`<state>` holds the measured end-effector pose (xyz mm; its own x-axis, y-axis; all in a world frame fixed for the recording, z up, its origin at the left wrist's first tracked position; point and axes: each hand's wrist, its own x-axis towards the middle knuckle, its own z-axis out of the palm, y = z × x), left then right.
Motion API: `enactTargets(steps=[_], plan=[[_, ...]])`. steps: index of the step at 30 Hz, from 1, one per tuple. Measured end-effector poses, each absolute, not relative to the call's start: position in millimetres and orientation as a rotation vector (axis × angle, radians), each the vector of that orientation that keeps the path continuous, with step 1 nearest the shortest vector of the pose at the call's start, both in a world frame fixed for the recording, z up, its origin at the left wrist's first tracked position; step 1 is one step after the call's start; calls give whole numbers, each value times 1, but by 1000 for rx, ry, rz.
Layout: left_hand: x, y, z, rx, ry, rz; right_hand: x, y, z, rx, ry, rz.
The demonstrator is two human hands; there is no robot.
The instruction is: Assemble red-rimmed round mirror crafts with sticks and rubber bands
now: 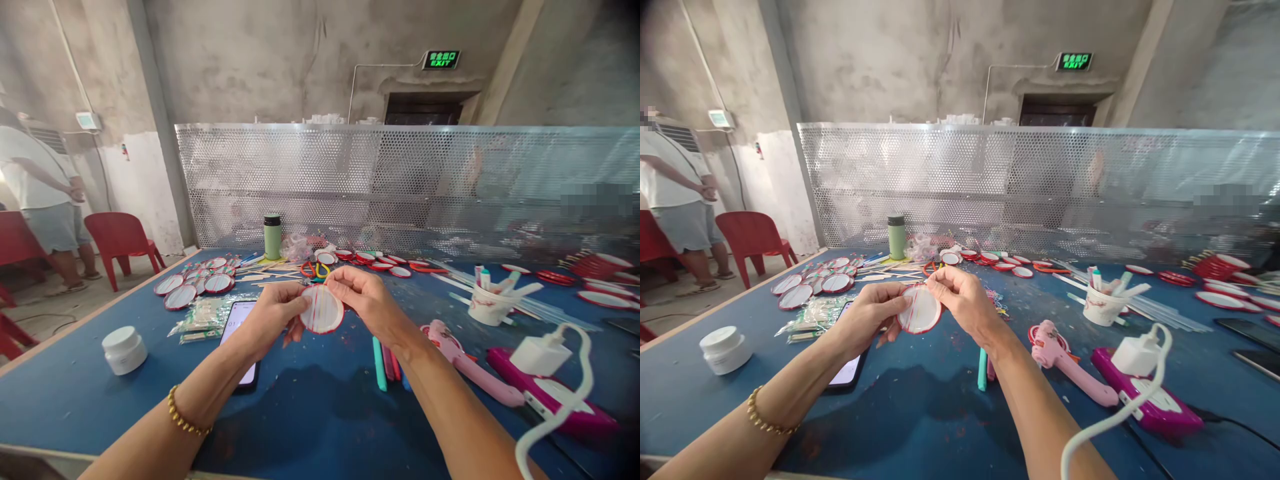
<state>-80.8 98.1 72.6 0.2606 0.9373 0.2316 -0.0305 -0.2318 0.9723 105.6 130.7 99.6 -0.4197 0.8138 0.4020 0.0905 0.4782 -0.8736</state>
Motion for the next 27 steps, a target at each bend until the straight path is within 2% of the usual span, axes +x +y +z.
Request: enactTargets(steps=[13,20,27], plan=[[-82,100,75,1500,905,1168,104,131,97,-753,-1820,1034],[-83,98,81,1601,1055,1036,107,133,95,-816,-1932,1068],[-83,100,83,1680,1117,1191,108,133,92,-847,-2005,1131]])
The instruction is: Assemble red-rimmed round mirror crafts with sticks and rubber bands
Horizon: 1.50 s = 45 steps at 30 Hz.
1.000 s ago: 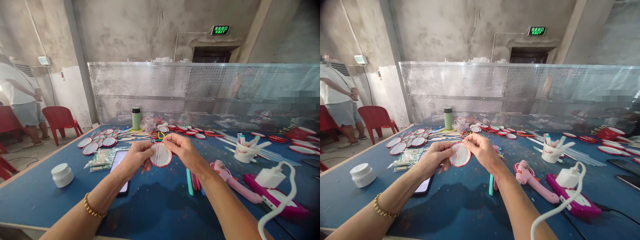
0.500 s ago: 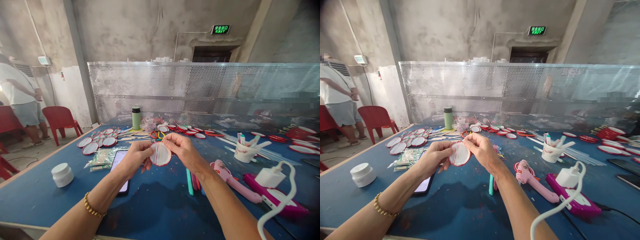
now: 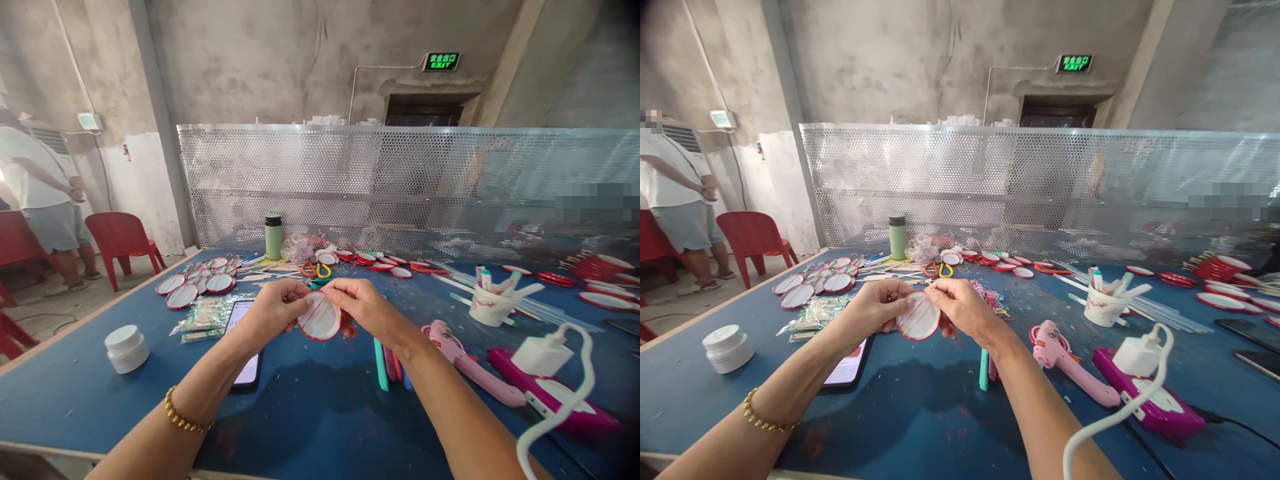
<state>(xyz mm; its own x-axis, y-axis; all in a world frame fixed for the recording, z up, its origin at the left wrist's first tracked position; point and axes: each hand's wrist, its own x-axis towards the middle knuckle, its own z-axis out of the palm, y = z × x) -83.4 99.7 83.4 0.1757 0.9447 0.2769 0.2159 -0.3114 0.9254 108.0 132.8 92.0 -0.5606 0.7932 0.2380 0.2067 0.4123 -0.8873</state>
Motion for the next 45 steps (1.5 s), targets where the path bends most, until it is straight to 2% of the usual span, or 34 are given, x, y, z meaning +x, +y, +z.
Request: enactTargets(steps=[9,14,18,21,26,30,33,37,45], plan=[[-85,98,88,1424,1058,1585,105,137,92,-708,-1615,1394],[-74,97,81,1488,1020,1447,94,132,93,-598,-1440,1454],[-74,102,73,1514,1068,1542,84,126,87,-622,-1512,1473],[-78,109,69,1535,1150,1518,87,129,84,-742,-1693,1276],[-80,109,68,1782,1317,1536,100,136,88,-801,-1925,625],[-79,101,68,2096,1391,1759,103,131,95,-629,-1994,320],[-80,97,68,2305,1277,2015,101,126,96,-482,-2015,76],[-80,94,69,2437,1117,2236,100,125,92,-388,-1961,-118],[-79,93,71,2462,1061,2249,102,121,89,-384,-1979,-275]])
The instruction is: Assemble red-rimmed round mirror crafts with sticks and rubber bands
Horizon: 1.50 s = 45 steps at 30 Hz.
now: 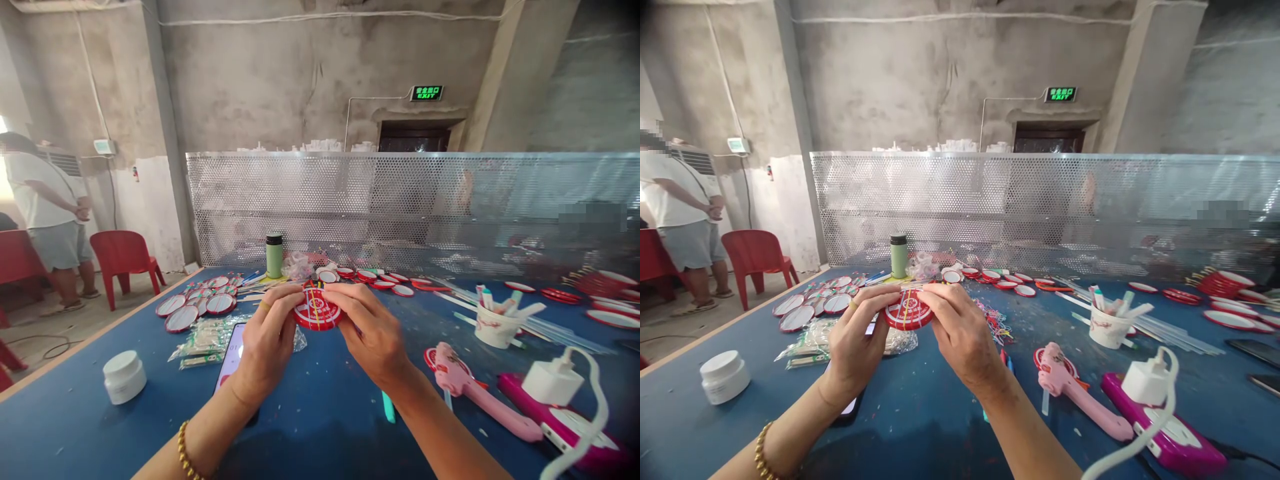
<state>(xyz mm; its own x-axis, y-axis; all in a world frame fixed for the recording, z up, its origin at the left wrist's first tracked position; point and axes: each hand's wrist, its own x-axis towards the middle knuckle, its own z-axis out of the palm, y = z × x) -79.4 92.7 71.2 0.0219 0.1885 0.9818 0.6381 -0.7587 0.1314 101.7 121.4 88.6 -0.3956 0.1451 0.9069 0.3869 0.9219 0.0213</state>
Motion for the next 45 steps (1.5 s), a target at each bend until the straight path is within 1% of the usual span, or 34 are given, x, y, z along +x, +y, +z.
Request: enactTargets(steps=[3,6,9,13,16,20,24,32,36,41,45], plan=[[-78,93,72,-2010,-968,-1816,101,123,86,-465,-2014,-271],[-76,93,73,-2131,-1231,-1835,98,128,82,-583,-2009,-200],[-77,94,74,-2180,-1418,-1854,93,132,79,-702,-2000,-29],[-79,96,76,-2172,-1404,-1880,91,135,79,-861,-1961,277],[-79,98,76,-2202,-1401,-1896,91,136,79,-899,-1949,403],[-80,98,77,-2232,-1363,-1930,91,135,80,-939,-1982,408],[-79,99,74,-2243,-1313,-1854,91,135,81,-992,-2067,386],[-68,102,57,-2176,-1430,-1778,105,143,91,-1077,-2275,312],[-63,103,52,-2208,-1406,-1835,115,146,93,-1128,-2315,375],[-62,103,54,-2226,-1355,-1919,120,143,100,-1164,-2330,553],[-64,98,60,-2257,-1335,-1995,116,133,111,-1204,-2339,575]])
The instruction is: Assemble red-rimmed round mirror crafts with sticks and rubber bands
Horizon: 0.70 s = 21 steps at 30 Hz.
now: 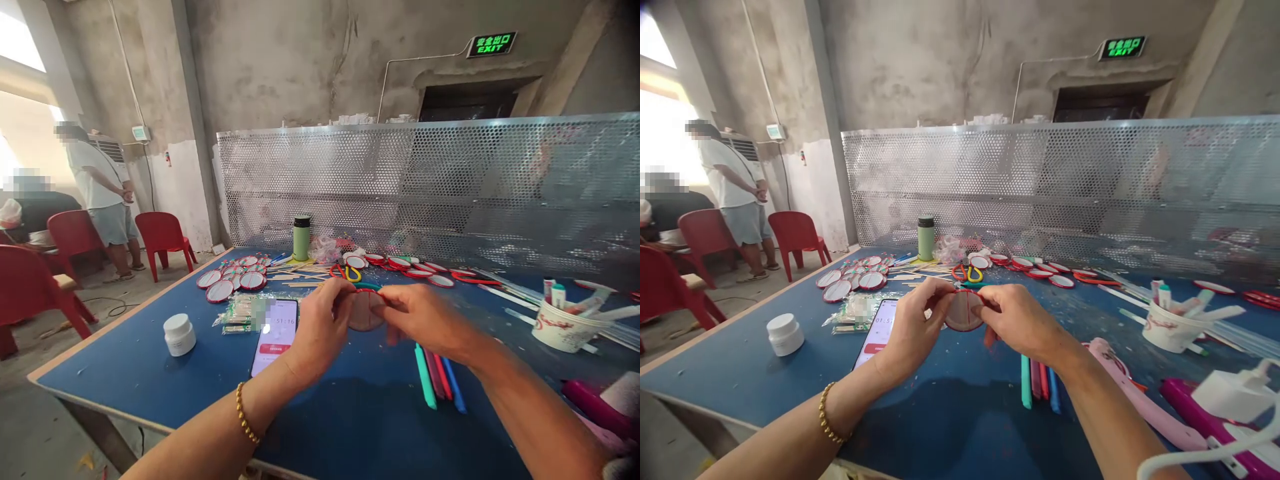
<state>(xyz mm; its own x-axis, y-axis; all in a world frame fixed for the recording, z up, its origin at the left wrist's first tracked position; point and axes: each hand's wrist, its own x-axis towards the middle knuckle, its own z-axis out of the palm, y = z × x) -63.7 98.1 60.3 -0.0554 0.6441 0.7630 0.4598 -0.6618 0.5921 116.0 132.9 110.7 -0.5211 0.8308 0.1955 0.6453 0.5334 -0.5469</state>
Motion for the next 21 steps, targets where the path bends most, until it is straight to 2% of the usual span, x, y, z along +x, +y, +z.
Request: enactTargets(steps=[4,11,21], plan=[[-64,91,67,1906,1160,1797,115,126,113,-1127,-2300,769],[-63,89,75,1765,1116,1658,117,126,89,-978,-2130,1118],[-74,87,78,1854,989,1432,125,107,79,-982,-2045,1110]])
